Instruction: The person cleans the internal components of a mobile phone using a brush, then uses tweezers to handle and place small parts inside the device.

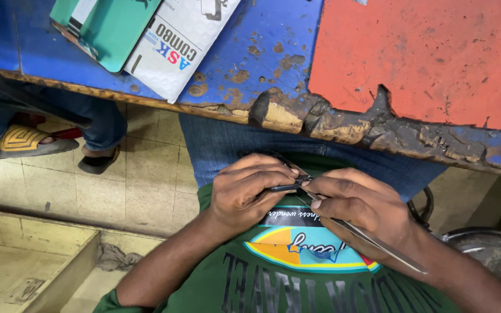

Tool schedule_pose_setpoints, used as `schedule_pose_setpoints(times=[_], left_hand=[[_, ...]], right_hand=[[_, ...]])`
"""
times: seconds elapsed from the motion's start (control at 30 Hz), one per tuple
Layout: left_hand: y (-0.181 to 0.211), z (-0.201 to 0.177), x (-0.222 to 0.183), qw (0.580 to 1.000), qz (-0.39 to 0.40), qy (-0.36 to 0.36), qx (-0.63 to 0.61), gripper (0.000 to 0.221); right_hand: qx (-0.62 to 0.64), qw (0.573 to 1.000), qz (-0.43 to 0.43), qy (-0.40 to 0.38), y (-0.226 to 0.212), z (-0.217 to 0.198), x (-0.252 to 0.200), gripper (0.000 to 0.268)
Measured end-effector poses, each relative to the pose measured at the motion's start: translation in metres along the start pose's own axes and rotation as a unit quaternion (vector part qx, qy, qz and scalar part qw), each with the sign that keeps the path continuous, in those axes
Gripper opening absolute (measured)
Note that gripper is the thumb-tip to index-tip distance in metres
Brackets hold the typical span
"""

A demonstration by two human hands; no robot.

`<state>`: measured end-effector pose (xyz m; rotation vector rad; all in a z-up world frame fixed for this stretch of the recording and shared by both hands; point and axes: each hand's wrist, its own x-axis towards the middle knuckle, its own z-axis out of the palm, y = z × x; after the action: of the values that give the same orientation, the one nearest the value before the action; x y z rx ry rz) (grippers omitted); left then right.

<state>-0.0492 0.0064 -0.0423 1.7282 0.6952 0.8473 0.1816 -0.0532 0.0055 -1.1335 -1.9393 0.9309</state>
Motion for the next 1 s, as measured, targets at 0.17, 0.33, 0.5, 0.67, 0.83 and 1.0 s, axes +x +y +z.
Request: schedule_pose_setpoints(times=[0.17,0.33,0.5,0.67,0.83,1.0], left_hand=[[-0.001,0.0,0.001,1.0,0.001,0.006,-0.002,0.022],[-0.001,0.0,0.001,1.0,-0.004,0.012,-0.005,0.02],[-0.002,0.0,0.0,1.0,-0.012,0.013,-0.009,0.018],[-0.003,-0.001,-0.001,1.0,-0.011,0.014,-0.009,0.018],[-0.004,-0.001,-0.002,1.0,-0.016,0.018,-0.013,0.018],[-0.004,-0.002,-0.002,0.999,-0.02,0.02,-0.016,0.017]], right_hand=[[0.029,0.999,0.02,0.015,0.004,0.002,-0.001,0.04],[0.048,0.998,0.024,0.037,0.007,0.006,-0.003,0.035],[0.055,0.997,0.029,0.044,0.009,0.007,-0.006,0.033],[0.065,0.996,0.04,0.051,0.009,0.01,-0.006,0.033],[0.074,0.995,0.039,0.053,0.01,0.01,-0.007,0.031],[0.114,0.99,0.062,0.059,0.01,0.01,-0.009,0.028]])
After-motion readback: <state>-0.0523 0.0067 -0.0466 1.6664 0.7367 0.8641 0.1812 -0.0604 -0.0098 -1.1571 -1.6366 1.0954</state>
